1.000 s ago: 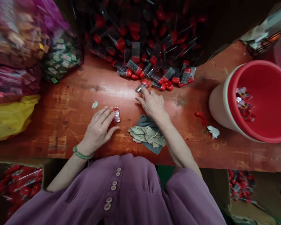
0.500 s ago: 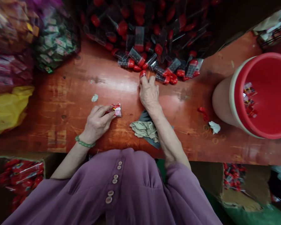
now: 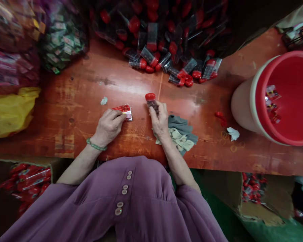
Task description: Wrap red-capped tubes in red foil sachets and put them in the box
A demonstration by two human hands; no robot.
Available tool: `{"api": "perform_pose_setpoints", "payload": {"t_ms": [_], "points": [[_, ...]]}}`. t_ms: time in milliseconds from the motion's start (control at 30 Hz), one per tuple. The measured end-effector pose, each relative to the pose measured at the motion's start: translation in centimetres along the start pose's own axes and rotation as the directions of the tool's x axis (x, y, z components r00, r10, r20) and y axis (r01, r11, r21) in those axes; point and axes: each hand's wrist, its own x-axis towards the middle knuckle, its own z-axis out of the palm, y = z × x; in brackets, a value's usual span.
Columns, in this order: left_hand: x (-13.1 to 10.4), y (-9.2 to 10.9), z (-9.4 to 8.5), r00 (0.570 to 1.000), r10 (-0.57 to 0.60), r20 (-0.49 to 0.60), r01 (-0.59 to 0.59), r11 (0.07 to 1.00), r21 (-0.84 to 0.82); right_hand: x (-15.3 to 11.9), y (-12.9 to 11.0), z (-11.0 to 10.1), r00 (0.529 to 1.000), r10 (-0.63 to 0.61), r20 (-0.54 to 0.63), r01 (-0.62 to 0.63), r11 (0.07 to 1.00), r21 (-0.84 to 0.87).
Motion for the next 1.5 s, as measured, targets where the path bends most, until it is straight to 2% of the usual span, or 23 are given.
{"api": "perform_pose_setpoints", "payload": {"t_ms": [133,267,400,533,600,767,867,967,1033,1167,1233,1333,1500], "points": [[0.0,-0.6,0.0,0.997,-0.076,-0.012,0.073,0.982,-0.175,0.5,1.0,-2.8,0.998,0.046,0.046,-0.052,0.988,0.144],[0.5,-0.8,-0.6,0.989,-0.128,0.074,0.142,0.958,-0.248,0.0,-0.4,-3.0,0.993,0.052,0.109,-0.074,0.976,0.206],[1.1,-0.3,-1.3,0.974,-0.150,0.172,0.173,0.976,-0.130,-0.7,-2.7,-2.2,0.978,0.028,0.207,-0.082,0.963,0.257],[1.0,0.5,-1.3,0.951,-0.185,0.248,0.185,0.982,0.023,-1.3,-3.0,-1.5,0.949,0.062,0.309,-0.153,0.948,0.280],[0.8,0.5,-1.1,0.953,-0.194,0.234,0.192,0.981,0.030,-1.5,-2.7,-1.2,0.935,0.077,0.347,-0.188,0.936,0.299],[0.7,0.0,-0.9,0.984,-0.154,0.085,0.144,0.984,0.104,-1.9,-2.1,-0.7,0.909,0.106,0.404,-0.235,0.929,0.286],[0.8,-0.3,-1.0,0.990,-0.137,0.040,0.135,0.990,0.038,-1.8,-2.0,-0.6,0.903,0.120,0.413,-0.244,0.933,0.264],[0.9,-0.5,-1.2,0.989,-0.142,0.049,0.146,0.986,-0.082,-1.7,-1.7,-0.5,0.895,0.144,0.422,-0.267,0.931,0.249],[0.9,-0.6,-1.6,0.985,-0.143,0.098,0.156,0.979,-0.133,-1.7,-1.5,-0.4,0.892,0.159,0.423,-0.280,0.929,0.243],[0.9,-0.8,-2.5,0.962,-0.134,0.236,0.175,0.971,-0.160,-1.6,-1.4,-0.3,0.894,0.173,0.413,-0.294,0.923,0.250],[0.9,-0.8,-2.6,0.957,-0.128,0.260,0.171,0.974,-0.147,-1.6,-1.4,-0.2,0.896,0.175,0.409,-0.296,0.920,0.255],[0.9,-1.0,-2.3,0.960,-0.160,0.230,0.193,0.973,-0.128,-1.6,-1.4,-0.1,0.894,0.182,0.408,-0.301,0.921,0.248],[1.1,-1.2,-1.9,0.967,-0.244,0.071,0.253,0.954,-0.163,-1.5,-2.0,-0.5,0.898,0.158,0.410,-0.269,0.935,0.230]]}}
